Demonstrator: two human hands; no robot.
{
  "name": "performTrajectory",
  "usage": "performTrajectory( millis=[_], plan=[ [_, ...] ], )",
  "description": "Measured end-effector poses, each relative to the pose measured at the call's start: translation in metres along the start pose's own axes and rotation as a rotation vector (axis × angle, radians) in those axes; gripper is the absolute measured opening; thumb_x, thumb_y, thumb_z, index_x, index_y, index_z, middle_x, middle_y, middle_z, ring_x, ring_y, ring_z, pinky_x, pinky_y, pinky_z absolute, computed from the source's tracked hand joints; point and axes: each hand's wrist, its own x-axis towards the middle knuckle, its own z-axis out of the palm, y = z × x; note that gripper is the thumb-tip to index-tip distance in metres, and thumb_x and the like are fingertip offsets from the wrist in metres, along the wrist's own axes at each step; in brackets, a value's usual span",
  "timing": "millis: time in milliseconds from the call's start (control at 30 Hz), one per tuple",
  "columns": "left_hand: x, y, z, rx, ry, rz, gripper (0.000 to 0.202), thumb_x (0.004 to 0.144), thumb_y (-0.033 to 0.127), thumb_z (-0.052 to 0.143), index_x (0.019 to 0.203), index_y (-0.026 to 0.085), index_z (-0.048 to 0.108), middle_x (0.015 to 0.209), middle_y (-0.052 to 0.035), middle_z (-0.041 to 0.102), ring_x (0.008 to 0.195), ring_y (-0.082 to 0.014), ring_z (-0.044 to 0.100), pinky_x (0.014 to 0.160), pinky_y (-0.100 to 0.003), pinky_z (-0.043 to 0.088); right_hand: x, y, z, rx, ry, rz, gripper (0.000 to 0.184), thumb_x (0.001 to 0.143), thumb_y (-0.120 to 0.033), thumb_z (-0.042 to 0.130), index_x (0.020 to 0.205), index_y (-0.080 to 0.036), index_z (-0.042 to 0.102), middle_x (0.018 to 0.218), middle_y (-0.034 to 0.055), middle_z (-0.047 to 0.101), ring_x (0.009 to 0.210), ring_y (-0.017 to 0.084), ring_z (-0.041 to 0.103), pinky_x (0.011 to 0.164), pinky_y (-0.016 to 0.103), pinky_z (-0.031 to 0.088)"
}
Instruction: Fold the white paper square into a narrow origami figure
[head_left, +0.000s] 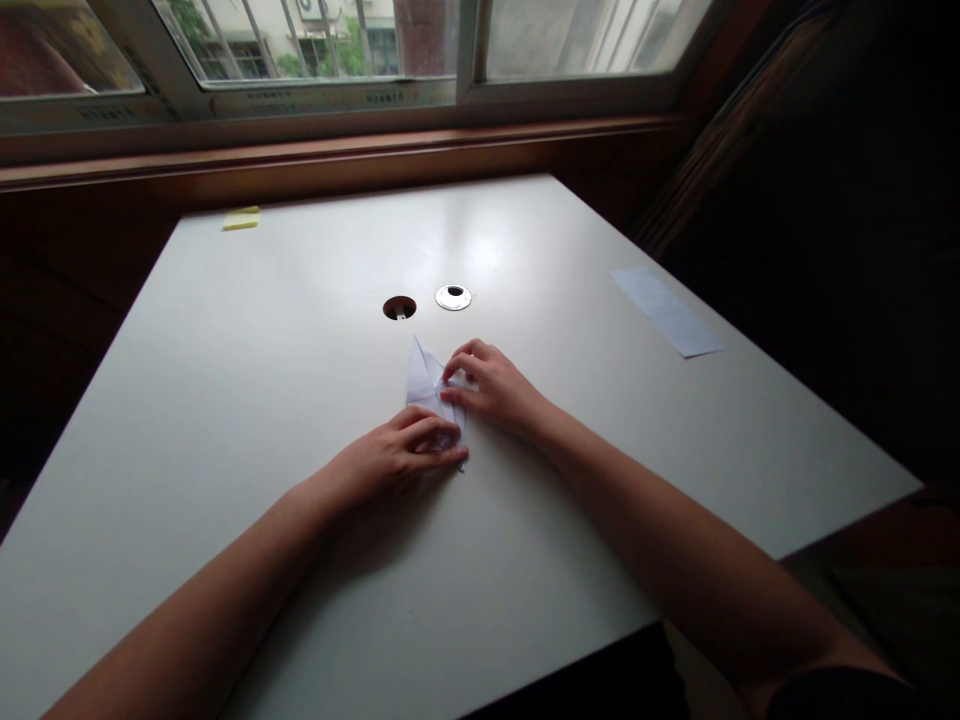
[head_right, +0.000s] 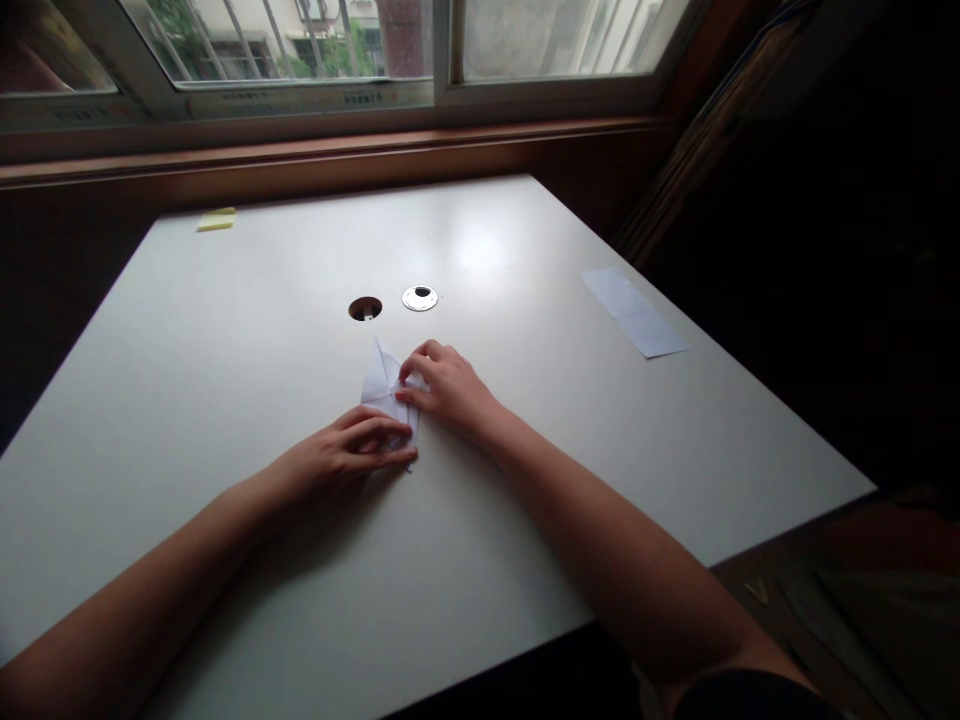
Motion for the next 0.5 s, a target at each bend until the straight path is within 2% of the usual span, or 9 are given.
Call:
performTrajectory(
  millis=[267, 500],
  plan=[
    [0.000, 0.001, -0.001, 0.038, -0.022, 0.018, 0.047, 0.094, 0.010, 0.049, 0.137, 0.031, 0.055, 0.132, -0.0092, 0.057, 0.120, -0.0221, 0.052, 0.101, -0.039, 0.052, 0.000, 0.003, 0.001, -0.007, -0.020, -0.011, 0.016, 0.085, -0.033, 0.070, 0.099, -0.026, 0.068, 0.113, 0.0056, 0.057, 0.099, 0.022, 0.055, 0.091, 0.039, 0.046],
    [-0.001, 0.002, -0.003, 0.031, -0.030, 0.008, 0.048, 0.095, 0.011, 0.047, 0.138, 0.031, 0.054, 0.134, -0.0093, 0.055, 0.120, -0.0225, 0.050, 0.101, -0.040, 0.051, -0.003, 0.010, -0.018, 0.055, -0.191, -0.080, 0.037, 0.081, -0.036, 0.074, 0.116, -0.031, 0.064, 0.128, 0.0063, 0.054, 0.117, 0.026, 0.050, 0.104, 0.047, 0.042]
  ],
)
